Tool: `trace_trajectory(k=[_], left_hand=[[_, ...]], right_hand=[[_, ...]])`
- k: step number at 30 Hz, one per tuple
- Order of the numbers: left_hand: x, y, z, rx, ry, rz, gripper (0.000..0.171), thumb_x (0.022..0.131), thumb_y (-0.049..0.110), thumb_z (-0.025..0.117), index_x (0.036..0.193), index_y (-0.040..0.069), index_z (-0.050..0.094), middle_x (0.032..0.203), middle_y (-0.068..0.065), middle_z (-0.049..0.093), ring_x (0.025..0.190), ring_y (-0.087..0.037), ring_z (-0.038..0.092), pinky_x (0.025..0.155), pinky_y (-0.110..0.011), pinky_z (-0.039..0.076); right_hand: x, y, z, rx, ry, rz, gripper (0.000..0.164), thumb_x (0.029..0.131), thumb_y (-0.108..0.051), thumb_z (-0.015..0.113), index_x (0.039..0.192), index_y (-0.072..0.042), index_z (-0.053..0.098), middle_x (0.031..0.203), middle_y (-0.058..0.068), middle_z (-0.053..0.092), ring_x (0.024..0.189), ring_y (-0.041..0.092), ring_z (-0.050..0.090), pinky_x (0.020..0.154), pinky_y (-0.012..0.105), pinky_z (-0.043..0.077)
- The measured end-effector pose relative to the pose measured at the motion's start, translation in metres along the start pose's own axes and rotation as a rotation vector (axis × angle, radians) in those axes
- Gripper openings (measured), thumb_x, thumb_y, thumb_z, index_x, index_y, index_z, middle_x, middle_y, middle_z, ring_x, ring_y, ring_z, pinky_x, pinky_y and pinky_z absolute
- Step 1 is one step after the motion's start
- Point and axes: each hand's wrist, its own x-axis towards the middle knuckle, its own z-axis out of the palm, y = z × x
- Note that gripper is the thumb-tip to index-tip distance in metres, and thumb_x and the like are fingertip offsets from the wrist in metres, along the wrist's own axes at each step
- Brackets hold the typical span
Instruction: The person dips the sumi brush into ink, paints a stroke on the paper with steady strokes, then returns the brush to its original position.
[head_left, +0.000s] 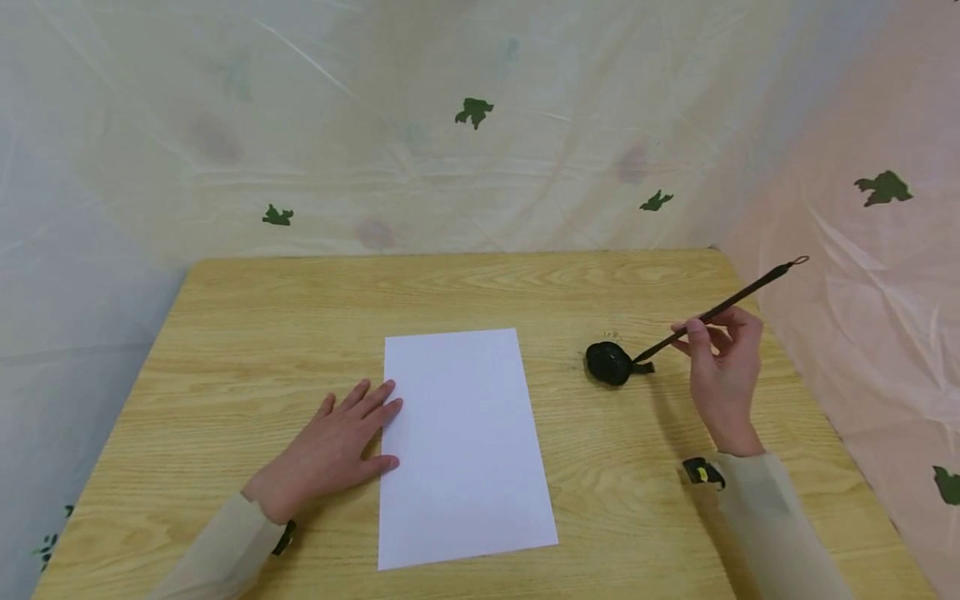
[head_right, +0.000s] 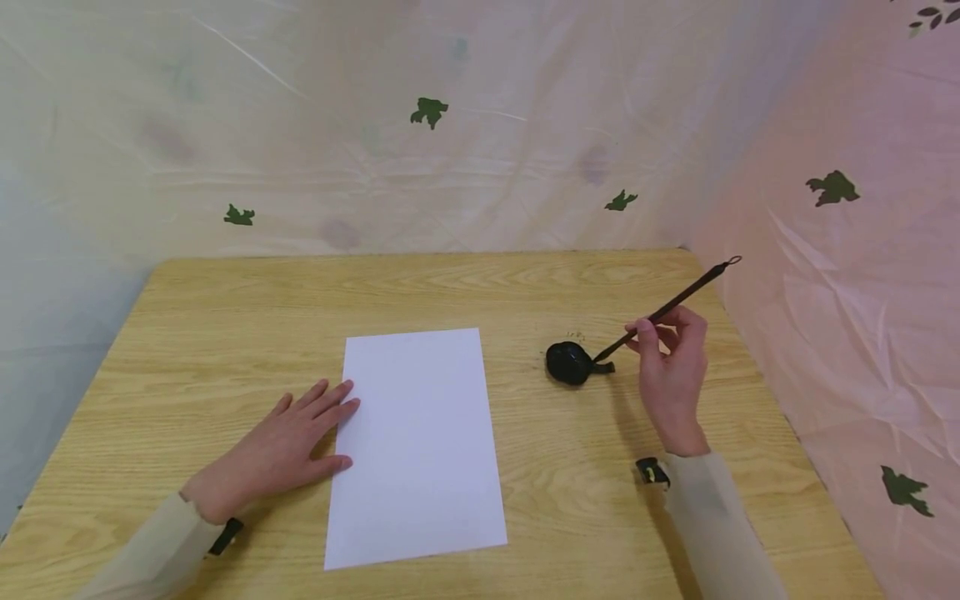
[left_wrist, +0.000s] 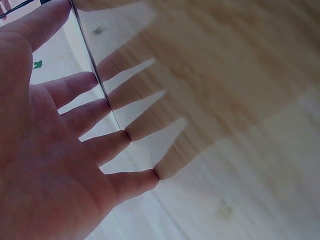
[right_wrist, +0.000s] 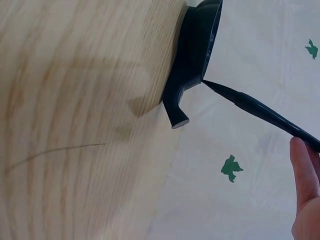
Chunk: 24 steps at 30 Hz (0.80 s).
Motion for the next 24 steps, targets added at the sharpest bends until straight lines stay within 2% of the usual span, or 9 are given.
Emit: trace_trajectory(k=[5, 11, 13, 17, 21, 24], left_hand=[[-0.002, 0.000, 0.000, 0.000, -0.001, -0.001, 0.075, 0.095, 0.048, 0.072, 0.155, 0.008, 0.048, 0.167, -0.013, 0.033, 0.152, -0.045, 0.028, 0.112, -0.076, 0.025], [-0.005, 0.000, -0.001, 0.003, 0.004, 0.000, 0.075, 0.096, 0.048, 0.072, 0.155, 0.008, 0.049, 0.166, -0.014, 0.033, 0.151, -0.045, 0.029, 0.111, -0.077, 0.026], [-0.007, -0.001, -0.002, 0.010, 0.001, -0.005, 0.074, 0.096, 0.048, 0.071, 0.155, 0.008, 0.049, 0.166, -0.014, 0.033, 0.151, -0.046, 0.029, 0.110, -0.077, 0.026], [-0.006, 0.001, -0.004, 0.020, -0.005, -0.003, 0.073, 0.098, 0.049, 0.068, 0.156, 0.009, 0.048, 0.167, -0.013, 0.033, 0.152, -0.045, 0.028, 0.111, -0.076, 0.026], [-0.003, 0.003, -0.006, 0.017, -0.005, 0.008, 0.072, 0.100, 0.051, 0.064, 0.156, 0.010, 0.047, 0.167, -0.012, 0.033, 0.153, -0.044, 0.027, 0.111, -0.075, 0.027], [-0.002, 0.003, -0.006, 0.038, -0.002, 0.012, 0.069, 0.101, 0.049, 0.063, 0.156, 0.010, 0.047, 0.166, -0.012, 0.034, 0.152, -0.043, 0.028, 0.112, -0.074, 0.028]], right_hand=[[0.000, -0.001, 0.000, 0.055, -0.001, 0.007, 0.036, 0.102, 0.003, 0.057, 0.130, 0.017, 0.039, 0.107, 0.010, 0.058, 0.090, 0.018, 0.070, 0.079, 0.022, 0.059], [-0.001, 0.000, 0.003, -0.016, -0.008, 0.015, 0.033, 0.103, 0.000, 0.057, 0.129, 0.013, 0.041, 0.106, 0.006, 0.058, 0.090, 0.015, 0.071, 0.079, 0.022, 0.059], [-0.001, 0.000, 0.003, -0.004, -0.003, 0.028, 0.032, 0.103, -0.001, 0.058, 0.129, 0.010, 0.043, 0.107, 0.006, 0.058, 0.090, 0.014, 0.071, 0.080, 0.022, 0.059], [0.000, -0.004, 0.001, 0.129, 0.039, 0.051, 0.034, 0.102, 0.000, 0.060, 0.131, 0.004, 0.043, 0.109, 0.012, 0.057, 0.090, 0.018, 0.071, 0.081, 0.024, 0.059], [-0.001, -0.011, 0.002, 0.294, 0.066, 0.048, 0.039, 0.100, 0.004, 0.061, 0.133, 0.005, 0.040, 0.111, 0.018, 0.056, 0.090, 0.024, 0.071, 0.081, 0.027, 0.061], [-0.003, -0.020, 0.012, 0.373, 0.062, 0.043, 0.041, 0.099, 0.006, 0.061, 0.133, 0.007, 0.039, 0.112, 0.020, 0.055, 0.089, 0.027, 0.071, 0.080, 0.030, 0.061]])
